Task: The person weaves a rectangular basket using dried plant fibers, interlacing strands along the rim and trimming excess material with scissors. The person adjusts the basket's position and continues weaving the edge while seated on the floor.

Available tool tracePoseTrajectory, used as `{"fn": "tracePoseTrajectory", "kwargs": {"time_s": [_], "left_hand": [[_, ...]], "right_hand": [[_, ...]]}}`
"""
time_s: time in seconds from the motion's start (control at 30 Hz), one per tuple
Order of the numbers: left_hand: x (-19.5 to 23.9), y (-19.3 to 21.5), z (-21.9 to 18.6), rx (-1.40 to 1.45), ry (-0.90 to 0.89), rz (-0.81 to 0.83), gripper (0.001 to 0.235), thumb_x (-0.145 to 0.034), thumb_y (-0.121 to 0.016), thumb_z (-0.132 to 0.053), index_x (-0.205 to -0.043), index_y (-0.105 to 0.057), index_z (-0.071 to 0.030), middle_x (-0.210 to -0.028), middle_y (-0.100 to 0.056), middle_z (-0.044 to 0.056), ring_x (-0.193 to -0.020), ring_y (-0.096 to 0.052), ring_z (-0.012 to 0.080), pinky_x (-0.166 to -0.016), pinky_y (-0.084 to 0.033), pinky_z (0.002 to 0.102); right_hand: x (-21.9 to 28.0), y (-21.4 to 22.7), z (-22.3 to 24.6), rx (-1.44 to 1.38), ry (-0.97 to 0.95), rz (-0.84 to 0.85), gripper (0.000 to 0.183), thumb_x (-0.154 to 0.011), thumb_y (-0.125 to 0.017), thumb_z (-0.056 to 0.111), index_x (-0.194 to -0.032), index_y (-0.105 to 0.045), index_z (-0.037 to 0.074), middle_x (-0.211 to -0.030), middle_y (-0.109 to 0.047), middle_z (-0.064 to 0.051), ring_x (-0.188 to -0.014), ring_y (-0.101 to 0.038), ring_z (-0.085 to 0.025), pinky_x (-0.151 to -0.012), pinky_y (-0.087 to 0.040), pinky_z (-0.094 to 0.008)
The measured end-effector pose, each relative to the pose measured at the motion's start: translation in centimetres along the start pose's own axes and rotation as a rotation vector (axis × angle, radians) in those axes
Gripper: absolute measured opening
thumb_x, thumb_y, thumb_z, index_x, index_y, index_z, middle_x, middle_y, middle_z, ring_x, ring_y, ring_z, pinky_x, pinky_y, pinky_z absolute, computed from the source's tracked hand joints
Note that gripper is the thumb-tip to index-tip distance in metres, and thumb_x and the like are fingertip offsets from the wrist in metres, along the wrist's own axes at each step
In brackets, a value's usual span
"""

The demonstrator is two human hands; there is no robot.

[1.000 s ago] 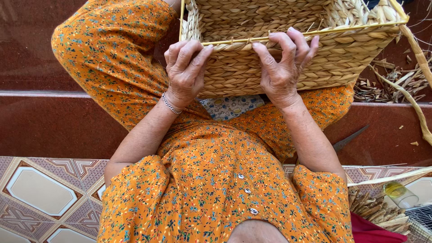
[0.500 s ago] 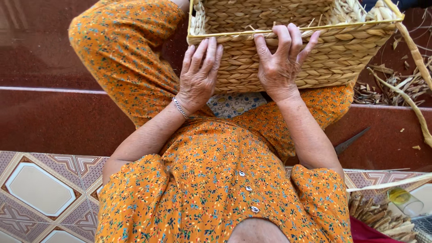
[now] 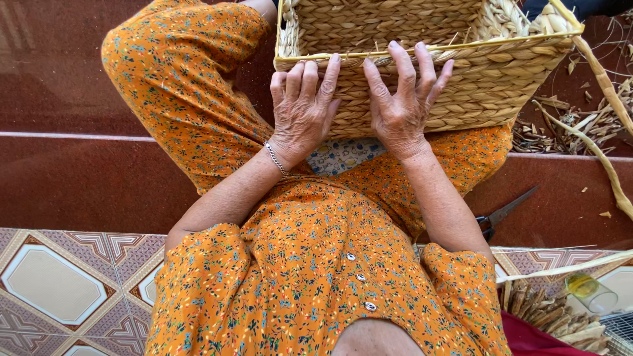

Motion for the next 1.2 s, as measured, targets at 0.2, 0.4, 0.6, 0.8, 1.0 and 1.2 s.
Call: {"fn": "tracePoseTrajectory", "kwargs": {"time_s": [0.2, 0.4, 0.6, 0.8, 1.0, 1.2], "left_hand": [[0.3, 0.1, -0.5, -0.041, 0.002, -0.048, 0.068, -0.099, -0.071, -0.02, -0.161, -0.043, -0.018, -0.138, -0.045, 0.016, -0.134, -0.043, 0.0316, -0.114, -0.032, 0.053], [0.2, -0.8, -0.3, -0.128, 0.015, -0.003, 0.061, -0.102, -0.064, -0.017, -0.16, -0.047, -0.023, -0.137, -0.048, 0.014, -0.132, -0.044, 0.0297, -0.113, -0.031, 0.052], [0.4, -1.9, -0.1, -0.157, 0.027, -0.052, 0.057, -0.104, -0.064, -0.021, -0.158, -0.049, -0.026, -0.133, -0.047, 0.011, -0.132, -0.043, 0.0277, -0.112, -0.028, 0.051], [0.5, -3.0, 0.0, -0.169, 0.054, -0.063, 0.064, -0.098, -0.068, -0.022, -0.159, -0.047, -0.024, -0.134, -0.048, 0.01, -0.134, -0.041, 0.0269, -0.111, -0.029, 0.05], [-0.1, -3.9, 0.2, -0.178, 0.074, -0.024, 0.071, -0.092, -0.068, -0.021, -0.16, -0.044, -0.02, -0.132, -0.046, 0.011, -0.134, -0.04, 0.0283, -0.11, -0.028, 0.051], [0.4, -1.0, 0.2, -0.107, -0.007, -0.047, 0.064, -0.097, -0.069, -0.016, -0.158, -0.049, -0.014, -0.139, -0.046, 0.016, -0.135, -0.042, 0.0327, -0.114, -0.028, 0.051]], "right_hand": [[0.4, -0.4, 0.1, -0.047, -0.03, 0.016, 0.05, -0.1, -0.07, 0.007, -0.148, -0.067, 0.022, -0.161, -0.042, -0.01, -0.153, -0.027, -0.039, -0.123, -0.007, -0.074], [0.5, -1.0, -0.2, 0.061, -0.007, 0.033, 0.053, -0.103, -0.07, 0.007, -0.152, -0.065, 0.025, -0.162, -0.04, -0.009, -0.155, -0.027, -0.037, -0.125, -0.006, -0.073], [0.0, -1.6, -0.2, 0.057, 0.011, 0.021, 0.055, -0.099, -0.068, 0.009, -0.151, -0.062, 0.024, -0.157, -0.04, -0.011, -0.151, -0.029, -0.038, -0.122, -0.006, -0.075], [-0.6, -1.8, 0.0, 0.057, -0.037, 0.048, 0.055, -0.093, -0.067, 0.009, -0.146, -0.061, 0.022, -0.154, -0.04, -0.013, -0.15, -0.029, -0.039, -0.12, -0.006, -0.076], [-0.8, -1.6, 1.1, 0.044, -0.052, -0.012, 0.057, -0.095, -0.066, 0.005, -0.147, -0.065, 0.026, -0.161, -0.036, -0.014, -0.154, -0.025, -0.042, -0.124, -0.004, -0.072], [-0.6, -1.0, 1.0, -0.02, -0.023, -0.007, 0.059, -0.094, -0.065, 0.004, -0.149, -0.067, 0.028, -0.164, -0.038, -0.015, -0.155, -0.025, -0.041, -0.126, -0.002, -0.067]]}}
Point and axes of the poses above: each hand's wrist, its own x-axis away from the middle knuckle, its own y-axis out of the back of the hand, z = x × y, the point moved 3 cm from there along -x, towards the middle knuckle
